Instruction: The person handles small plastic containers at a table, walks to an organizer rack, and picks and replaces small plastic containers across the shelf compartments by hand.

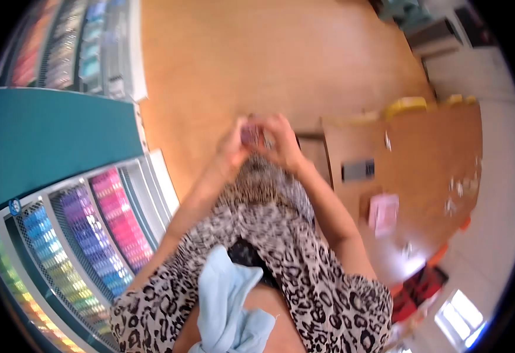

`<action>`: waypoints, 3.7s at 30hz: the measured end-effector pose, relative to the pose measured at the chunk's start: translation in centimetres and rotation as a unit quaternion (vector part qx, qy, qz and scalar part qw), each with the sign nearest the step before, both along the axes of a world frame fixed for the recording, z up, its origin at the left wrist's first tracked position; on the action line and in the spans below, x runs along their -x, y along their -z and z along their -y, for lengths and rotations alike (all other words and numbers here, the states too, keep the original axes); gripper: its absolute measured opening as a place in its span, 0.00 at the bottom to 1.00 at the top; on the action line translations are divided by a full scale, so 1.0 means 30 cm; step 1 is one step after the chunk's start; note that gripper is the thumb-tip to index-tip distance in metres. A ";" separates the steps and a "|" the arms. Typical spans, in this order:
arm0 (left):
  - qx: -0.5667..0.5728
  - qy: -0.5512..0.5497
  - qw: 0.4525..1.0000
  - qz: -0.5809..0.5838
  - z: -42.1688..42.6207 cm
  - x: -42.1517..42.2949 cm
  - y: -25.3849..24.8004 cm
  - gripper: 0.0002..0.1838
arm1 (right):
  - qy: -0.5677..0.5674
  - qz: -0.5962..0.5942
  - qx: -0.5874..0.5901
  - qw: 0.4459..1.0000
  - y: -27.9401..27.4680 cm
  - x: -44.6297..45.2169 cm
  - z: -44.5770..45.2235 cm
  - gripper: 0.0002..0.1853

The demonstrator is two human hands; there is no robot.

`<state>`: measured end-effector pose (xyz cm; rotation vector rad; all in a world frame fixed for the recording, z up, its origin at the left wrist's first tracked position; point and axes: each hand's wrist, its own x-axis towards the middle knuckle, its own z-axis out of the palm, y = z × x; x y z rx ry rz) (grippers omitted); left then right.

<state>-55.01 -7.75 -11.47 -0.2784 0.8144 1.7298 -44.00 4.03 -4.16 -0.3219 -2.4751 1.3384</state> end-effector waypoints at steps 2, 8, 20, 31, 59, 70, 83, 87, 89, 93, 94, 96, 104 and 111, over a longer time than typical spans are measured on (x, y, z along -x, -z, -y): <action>0.028 -0.076 0.996 0.024 -0.054 0.115 0.141 0.15 | -0.024 0.033 -0.095 0.995 0.023 0.156 -0.046 0.27; 0.105 -0.084 0.991 -0.010 -0.180 0.641 0.144 0.18 | -0.114 -0.013 -0.125 0.986 0.063 0.752 -0.239 0.22; 0.013 -0.231 0.971 0.053 -0.281 1.718 -0.068 0.24 | -0.307 -0.112 -0.031 0.945 -0.057 1.989 -0.466 0.24; 0.048 -0.234 0.970 -0.029 -0.394 2.675 -0.126 0.24 | -0.283 -0.101 -0.053 0.952 -0.162 2.915 -0.531 0.25; 0.608 -0.140 0.062 -0.779 -0.243 4.612 -1.557 0.08 | -0.521 -0.212 -0.016 0.827 -0.648 5.306 -0.872 0.24; 0.708 -0.046 0.140 -0.691 -0.107 5.309 -1.838 0.11 | -0.528 -0.308 -0.066 0.789 -0.803 5.594 -0.805 0.24; 0.767 0.030 0.244 -0.593 -0.097 5.442 -1.799 0.12 | -0.518 -0.289 -0.044 0.804 -0.755 5.869 -0.892 0.26; 0.743 -0.008 0.229 -0.628 -0.050 5.467 -1.785 0.12 | -0.560 -0.282 -0.042 0.778 -0.786 5.931 -0.879 0.24; 0.719 -0.029 0.188 -0.668 -0.018 5.474 -1.754 0.10 | -0.576 -0.269 -0.046 0.771 -0.792 5.960 -0.884 0.24; 0.734 -0.063 0.212 -0.642 -0.075 5.424 -1.793 0.09 | -0.589 -0.259 -0.044 0.764 -0.764 6.020 -0.892 0.23; 0.740 -0.069 0.208 -0.636 -0.089 5.414 -1.799 0.09 | -0.592 -0.256 -0.038 0.764 -0.760 6.033 -0.888 0.23; 0.745 -0.077 0.191 -0.635 -0.086 5.413 -1.797 0.09 | -0.604 -0.256 -0.032 0.754 -0.757 6.055 -0.872 0.23; 0.719 -0.132 0.271 -0.626 -0.121 5.380 -1.734 0.09 | -0.633 -0.281 -0.029 0.721 -0.748 6.106 -0.804 0.24; 0.708 -0.127 0.193 -0.668 -0.135 5.325 -1.765 0.05 | -0.640 -0.293 -0.023 0.710 -0.746 6.117 -0.778 0.24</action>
